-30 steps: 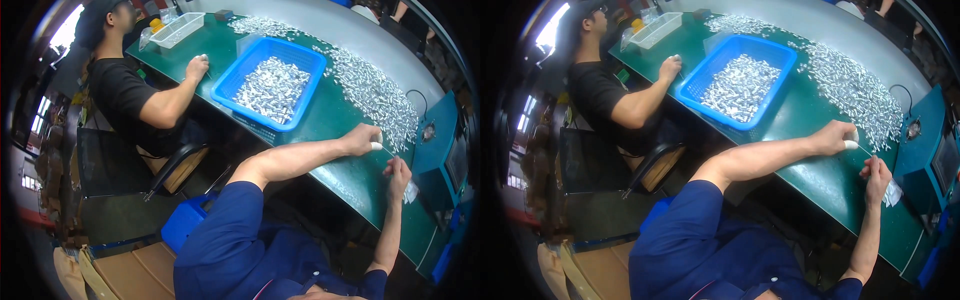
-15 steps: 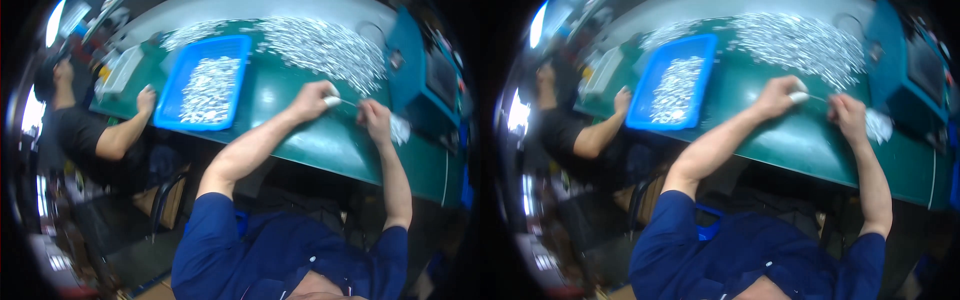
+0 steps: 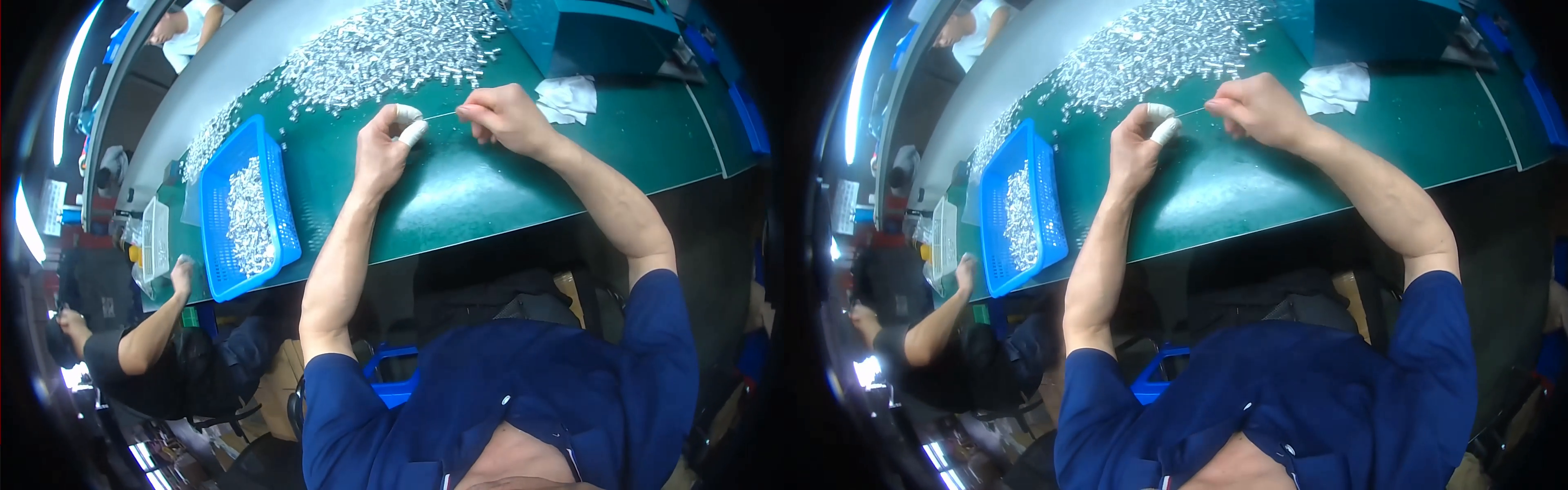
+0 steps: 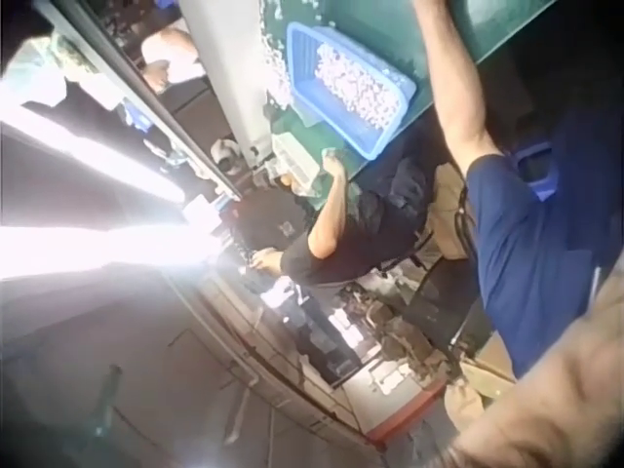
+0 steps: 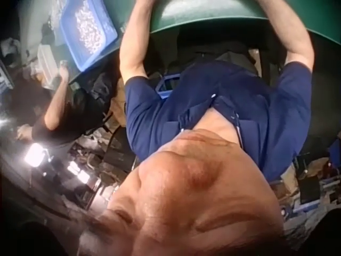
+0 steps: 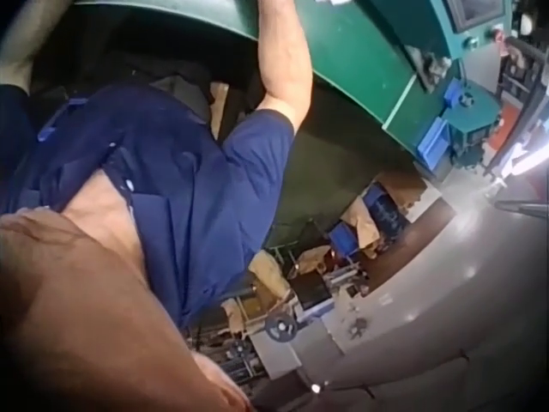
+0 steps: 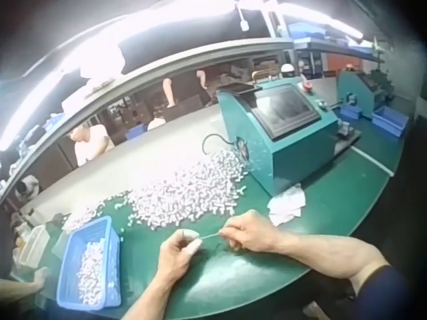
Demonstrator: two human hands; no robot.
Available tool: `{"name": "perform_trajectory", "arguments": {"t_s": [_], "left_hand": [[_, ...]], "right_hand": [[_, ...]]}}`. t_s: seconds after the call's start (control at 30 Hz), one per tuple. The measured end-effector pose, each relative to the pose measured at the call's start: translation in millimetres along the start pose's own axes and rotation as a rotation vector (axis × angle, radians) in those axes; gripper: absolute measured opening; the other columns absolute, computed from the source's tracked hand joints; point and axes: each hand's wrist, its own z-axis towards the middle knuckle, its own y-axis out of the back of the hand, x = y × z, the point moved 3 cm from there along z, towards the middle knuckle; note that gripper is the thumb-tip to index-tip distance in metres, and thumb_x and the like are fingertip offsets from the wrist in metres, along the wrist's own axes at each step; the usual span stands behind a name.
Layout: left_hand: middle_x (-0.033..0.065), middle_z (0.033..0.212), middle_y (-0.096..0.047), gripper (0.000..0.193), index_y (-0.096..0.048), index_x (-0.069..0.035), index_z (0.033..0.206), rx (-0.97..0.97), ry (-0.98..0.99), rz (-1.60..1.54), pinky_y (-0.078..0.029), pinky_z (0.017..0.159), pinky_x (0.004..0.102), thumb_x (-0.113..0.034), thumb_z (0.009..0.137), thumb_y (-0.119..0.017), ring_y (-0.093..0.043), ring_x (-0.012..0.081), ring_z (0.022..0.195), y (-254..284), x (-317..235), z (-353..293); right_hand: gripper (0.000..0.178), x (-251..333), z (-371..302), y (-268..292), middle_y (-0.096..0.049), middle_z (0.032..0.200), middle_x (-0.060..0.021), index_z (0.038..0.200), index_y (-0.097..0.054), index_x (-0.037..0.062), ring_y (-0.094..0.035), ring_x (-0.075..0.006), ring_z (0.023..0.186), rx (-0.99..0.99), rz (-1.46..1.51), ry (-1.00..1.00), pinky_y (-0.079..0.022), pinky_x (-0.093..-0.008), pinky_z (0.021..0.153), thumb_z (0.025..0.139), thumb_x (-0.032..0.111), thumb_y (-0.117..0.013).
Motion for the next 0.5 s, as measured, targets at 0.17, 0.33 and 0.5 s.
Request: {"name": "perform_trajectory", "arguments": {"t_s": [0.17,0.33,0.5], "left_hand": [[0.0024,0.086,-0.070,0.016,-0.068,-0.002,0.099,-0.088,-0.244,0.246,-0.052,0.071,0.0252,-0.009,0.087,-0.076,-0.065,0.0087,0.078,-2,-8,1],[0.0011,0.089,-0.070,0.015,-0.067,-0.002,0.101,-0.006,-0.017,-0.016,-0.051,0.072,0.0241,-0.009,0.089,-0.074,-0.063,0.0088,0.078,1,7,5],[0.0017,0.087,-0.069,0.017,-0.066,-0.001,0.102,-0.058,-0.175,0.111,-0.051,0.073,0.0242,-0.008,0.089,-0.074,-0.062,0.0095,0.078,-1,4,-1]], "right_hand": [[0.033,-21,-3,-11,-0.060,0.060,0.0013,0.082,-0.066,0.0044,-0.059,-0.0059,0.049,0.195,0.628,-0.588,-0.043,-0.0169,0.043,0.100,0.031,-0.061],[0.018,-2,-3,5,-0.067,0.068,-0.0033,0.095,-0.069,0.0008,-0.066,-0.0179,0.062,-0.146,-0.145,0.446,-0.051,-0.0341,0.059,0.091,0.018,-0.069],[0.020,-5,-2,6,-0.066,0.065,-0.0036,0.091,-0.070,0.0015,-0.063,-0.0152,0.056,0.068,0.179,-0.121,-0.049,-0.0279,0.053,0.097,0.020,-0.063]]}}
